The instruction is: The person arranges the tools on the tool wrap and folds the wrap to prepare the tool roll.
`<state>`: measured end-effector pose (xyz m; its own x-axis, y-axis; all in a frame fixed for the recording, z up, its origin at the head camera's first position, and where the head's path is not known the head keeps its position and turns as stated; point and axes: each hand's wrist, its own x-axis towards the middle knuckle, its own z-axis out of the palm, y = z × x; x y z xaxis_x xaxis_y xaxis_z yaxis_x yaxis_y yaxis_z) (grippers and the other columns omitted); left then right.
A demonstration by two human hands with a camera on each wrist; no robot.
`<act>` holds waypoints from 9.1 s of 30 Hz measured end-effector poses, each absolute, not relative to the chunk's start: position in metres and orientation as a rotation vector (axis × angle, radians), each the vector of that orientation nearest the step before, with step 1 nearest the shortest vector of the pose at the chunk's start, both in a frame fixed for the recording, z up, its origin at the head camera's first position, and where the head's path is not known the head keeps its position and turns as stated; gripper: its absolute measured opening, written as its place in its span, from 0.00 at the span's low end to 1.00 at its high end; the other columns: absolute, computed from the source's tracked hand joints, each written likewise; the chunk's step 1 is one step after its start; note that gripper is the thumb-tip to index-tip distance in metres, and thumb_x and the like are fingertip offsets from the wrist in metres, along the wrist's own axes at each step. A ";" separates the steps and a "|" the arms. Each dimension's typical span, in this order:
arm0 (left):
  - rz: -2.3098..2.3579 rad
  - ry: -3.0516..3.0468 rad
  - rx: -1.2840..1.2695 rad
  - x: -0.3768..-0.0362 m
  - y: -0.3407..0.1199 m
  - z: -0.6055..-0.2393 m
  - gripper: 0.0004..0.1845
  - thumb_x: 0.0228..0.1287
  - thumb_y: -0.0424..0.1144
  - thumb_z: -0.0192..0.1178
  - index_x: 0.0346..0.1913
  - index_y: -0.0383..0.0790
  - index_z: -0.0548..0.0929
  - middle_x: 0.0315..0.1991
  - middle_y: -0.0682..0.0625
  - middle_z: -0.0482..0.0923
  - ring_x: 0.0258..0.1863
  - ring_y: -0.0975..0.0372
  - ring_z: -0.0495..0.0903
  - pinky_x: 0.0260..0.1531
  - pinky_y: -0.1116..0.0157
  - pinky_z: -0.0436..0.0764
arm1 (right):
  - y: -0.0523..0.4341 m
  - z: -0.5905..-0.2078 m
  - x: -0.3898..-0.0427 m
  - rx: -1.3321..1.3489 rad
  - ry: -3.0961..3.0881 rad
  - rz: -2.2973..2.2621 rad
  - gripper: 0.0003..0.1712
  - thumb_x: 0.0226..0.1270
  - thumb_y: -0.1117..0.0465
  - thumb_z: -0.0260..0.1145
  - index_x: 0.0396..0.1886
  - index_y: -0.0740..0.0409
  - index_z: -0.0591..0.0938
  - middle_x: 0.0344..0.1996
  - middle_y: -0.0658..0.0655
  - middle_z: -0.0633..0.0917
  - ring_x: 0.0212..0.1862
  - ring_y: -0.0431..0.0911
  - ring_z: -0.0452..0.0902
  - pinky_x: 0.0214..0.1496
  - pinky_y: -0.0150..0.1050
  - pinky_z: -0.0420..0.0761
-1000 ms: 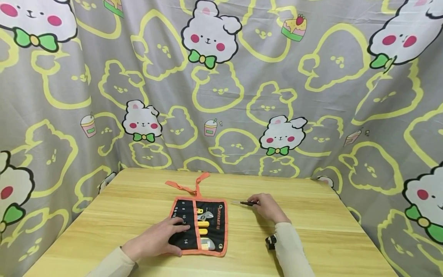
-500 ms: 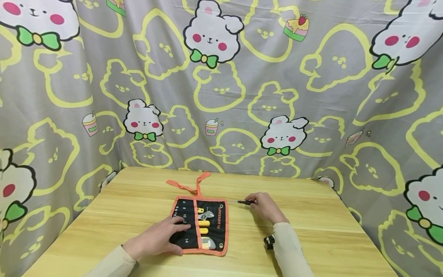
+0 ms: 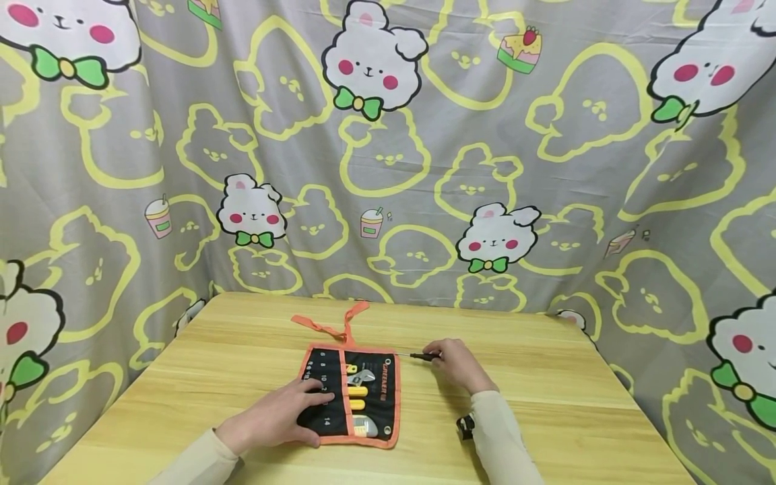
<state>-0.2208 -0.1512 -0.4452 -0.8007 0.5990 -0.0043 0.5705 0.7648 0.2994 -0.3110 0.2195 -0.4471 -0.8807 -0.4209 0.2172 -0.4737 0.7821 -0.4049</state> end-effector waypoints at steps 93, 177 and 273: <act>0.414 2.847 0.942 -0.225 -0.150 -0.449 0.39 0.54 0.63 0.73 0.68 0.52 0.80 0.66 0.43 0.75 0.62 0.49 0.76 0.59 0.49 0.80 | 0.109 -0.458 -0.324 0.852 -2.876 0.822 0.10 0.70 0.69 0.68 0.48 0.60 0.89 0.43 0.57 0.90 0.49 0.52 0.86 0.53 0.50 0.85; 0.404 2.842 0.946 -0.222 -0.151 -0.445 0.39 0.54 0.60 0.74 0.68 0.50 0.80 0.67 0.42 0.74 0.63 0.47 0.76 0.60 0.47 0.79 | 0.064 -0.444 -0.334 0.859 -2.951 0.593 0.03 0.67 0.69 0.71 0.38 0.60 0.87 0.30 0.52 0.85 0.29 0.40 0.75 0.36 0.36 0.81; 0.548 2.799 1.264 -0.209 -0.121 -0.438 0.06 0.72 0.34 0.63 0.35 0.47 0.83 0.28 0.63 0.78 0.26 0.76 0.72 0.29 0.75 0.76 | 0.170 -0.444 -0.200 1.156 -2.861 0.454 0.05 0.80 0.53 0.59 0.42 0.47 0.78 0.26 0.38 0.73 0.24 0.32 0.65 0.27 0.29 0.69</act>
<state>-0.2088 -0.1206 -0.4380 -0.6713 0.7310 0.1226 0.7232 0.6097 0.3244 -0.2003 0.1696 -0.4443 -0.7252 -0.6765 0.1284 -0.6830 0.6830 -0.2590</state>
